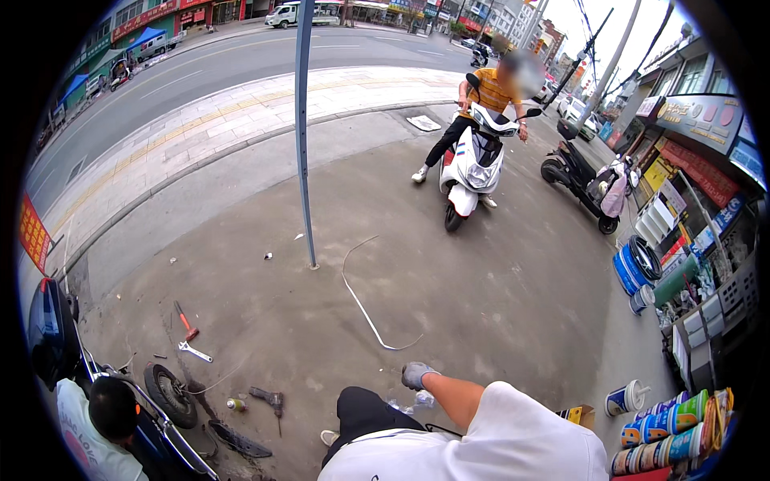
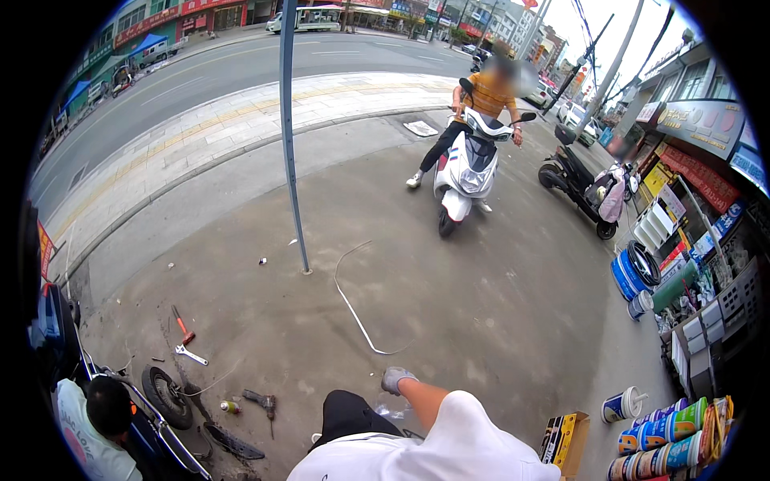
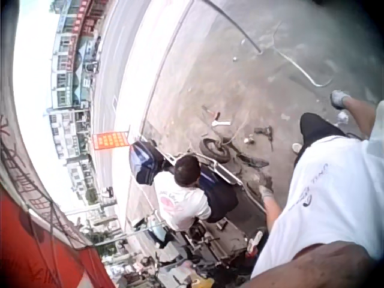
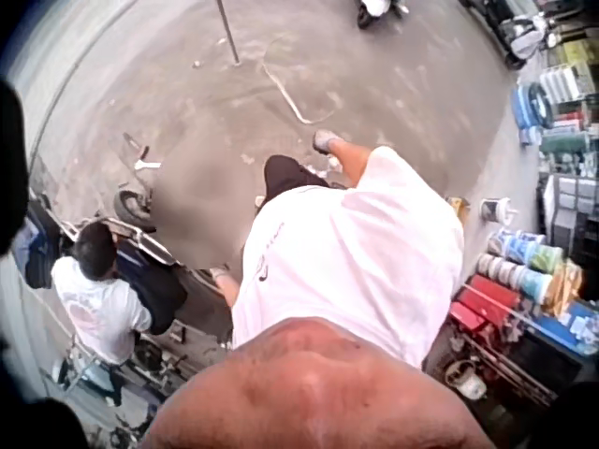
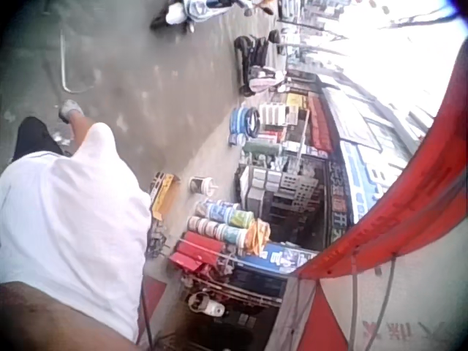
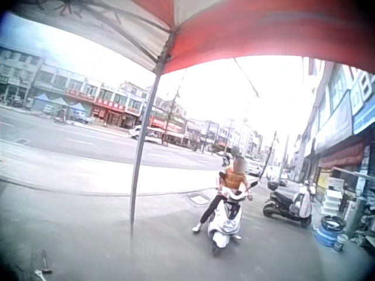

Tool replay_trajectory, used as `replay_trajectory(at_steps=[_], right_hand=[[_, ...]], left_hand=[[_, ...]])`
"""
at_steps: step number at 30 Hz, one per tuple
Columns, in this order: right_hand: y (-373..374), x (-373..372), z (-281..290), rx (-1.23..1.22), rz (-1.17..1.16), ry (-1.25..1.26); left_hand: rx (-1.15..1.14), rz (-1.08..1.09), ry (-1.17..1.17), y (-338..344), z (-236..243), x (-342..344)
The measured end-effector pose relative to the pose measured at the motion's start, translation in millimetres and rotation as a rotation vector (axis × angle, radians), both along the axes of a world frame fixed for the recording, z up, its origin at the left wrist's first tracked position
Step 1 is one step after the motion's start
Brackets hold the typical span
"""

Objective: The person sprays lubricant on the rear brake assembly of a motorcycle, then uses a wrench and screwdriver to loosen and remove the brake cable and related components.

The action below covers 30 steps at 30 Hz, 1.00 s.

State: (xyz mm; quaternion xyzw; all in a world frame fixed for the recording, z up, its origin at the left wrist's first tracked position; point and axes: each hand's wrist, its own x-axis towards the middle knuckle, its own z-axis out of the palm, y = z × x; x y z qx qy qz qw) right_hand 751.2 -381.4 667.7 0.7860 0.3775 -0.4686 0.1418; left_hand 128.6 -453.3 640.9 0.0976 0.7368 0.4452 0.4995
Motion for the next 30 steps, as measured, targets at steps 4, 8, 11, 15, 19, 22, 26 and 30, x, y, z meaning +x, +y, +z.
replay_trajectory(at_steps=[4,8,11,15,19,22,26,30], right_hand=[[127.8,-31.1,-86.2,0.226,0.481,-0.206],[293.7,-125.2,-72.9,0.273,0.562,-0.025],[409.2,-183.6,-39.8,0.257,0.503,0.091],[527.9,-272.3,-37.8,0.291,0.652,0.216],[607.4,-338.2,-69.4,0.288,0.801,0.270],[648.7,-398.5,-81.4,0.240,0.937,0.256],[653.9,-478.1,-103.3,0.267,1.016,0.398],[648.6,-581.4,-113.0,0.172,1.097,0.484]], left_hand=[[0.255,0.093,-0.013,101.8,22.4,-30.5],[0.272,0.218,0.108,130.5,29.4,-12.8],[-0.044,0.453,-0.050,94.2,-59.7,17.9],[-0.874,0.583,-0.604,-32.7,-95.5,150.2],[-1.014,0.537,-0.791,-62.6,-64.7,266.6],[-0.976,0.627,-0.752,0.7,-69.3,278.0],[-0.678,0.744,-0.514,133.1,-74.3,173.8],[-0.344,0.806,-0.183,274.0,-57.0,48.3]])
